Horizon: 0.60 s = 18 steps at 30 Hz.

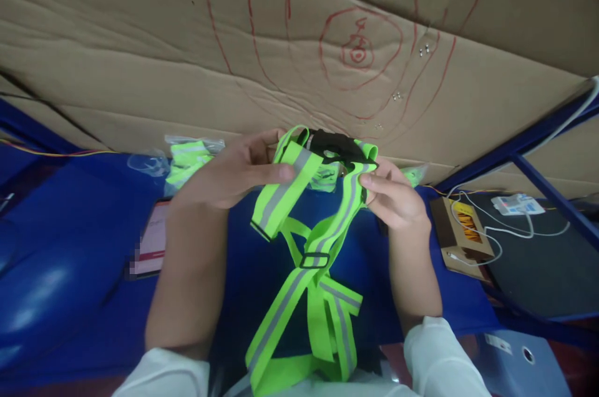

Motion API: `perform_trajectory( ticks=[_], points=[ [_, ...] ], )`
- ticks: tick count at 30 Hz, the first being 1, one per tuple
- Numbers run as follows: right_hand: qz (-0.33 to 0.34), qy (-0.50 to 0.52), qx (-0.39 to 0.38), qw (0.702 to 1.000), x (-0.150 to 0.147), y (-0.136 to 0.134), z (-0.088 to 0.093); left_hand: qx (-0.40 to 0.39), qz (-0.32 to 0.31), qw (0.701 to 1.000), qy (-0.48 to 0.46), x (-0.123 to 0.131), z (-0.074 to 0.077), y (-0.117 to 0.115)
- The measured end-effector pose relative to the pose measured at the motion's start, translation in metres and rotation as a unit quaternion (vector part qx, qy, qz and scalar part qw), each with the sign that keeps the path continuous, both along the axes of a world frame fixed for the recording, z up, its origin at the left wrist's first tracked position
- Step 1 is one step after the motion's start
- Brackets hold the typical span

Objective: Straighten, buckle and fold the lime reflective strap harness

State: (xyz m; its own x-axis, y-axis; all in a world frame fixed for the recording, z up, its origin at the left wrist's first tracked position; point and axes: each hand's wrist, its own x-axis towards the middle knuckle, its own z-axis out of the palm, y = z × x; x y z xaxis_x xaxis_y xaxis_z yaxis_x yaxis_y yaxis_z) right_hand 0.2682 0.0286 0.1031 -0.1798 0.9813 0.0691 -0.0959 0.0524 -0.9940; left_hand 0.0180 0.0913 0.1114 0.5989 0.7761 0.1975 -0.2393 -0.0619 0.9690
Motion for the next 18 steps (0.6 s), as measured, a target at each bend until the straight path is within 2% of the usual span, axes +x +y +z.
perform_trajectory(
  ticks=[5,9,13,18],
  points=[
    [-0.087,-0.075,0.082,0.990,0.012,-0.004,-0.002,0.028,-0.002,0.999,0.038,0.004,0.001,-0.003],
    [-0.081,-0.072,0.095,0.990,0.014,-0.001,-0.003,0.031,-0.066,0.997,-0.003,0.014,-0.007,0.000],
    [-0.076,-0.050,0.119,0.989,0.010,0.002,-0.001,0.015,-0.020,0.999,-0.022,0.028,-0.018,-0.001],
    [-0.113,-0.071,0.150,0.980,-0.003,0.009,-0.010,0.023,-0.010,1.000,-0.007,0.060,-0.026,-0.012]
  ],
)
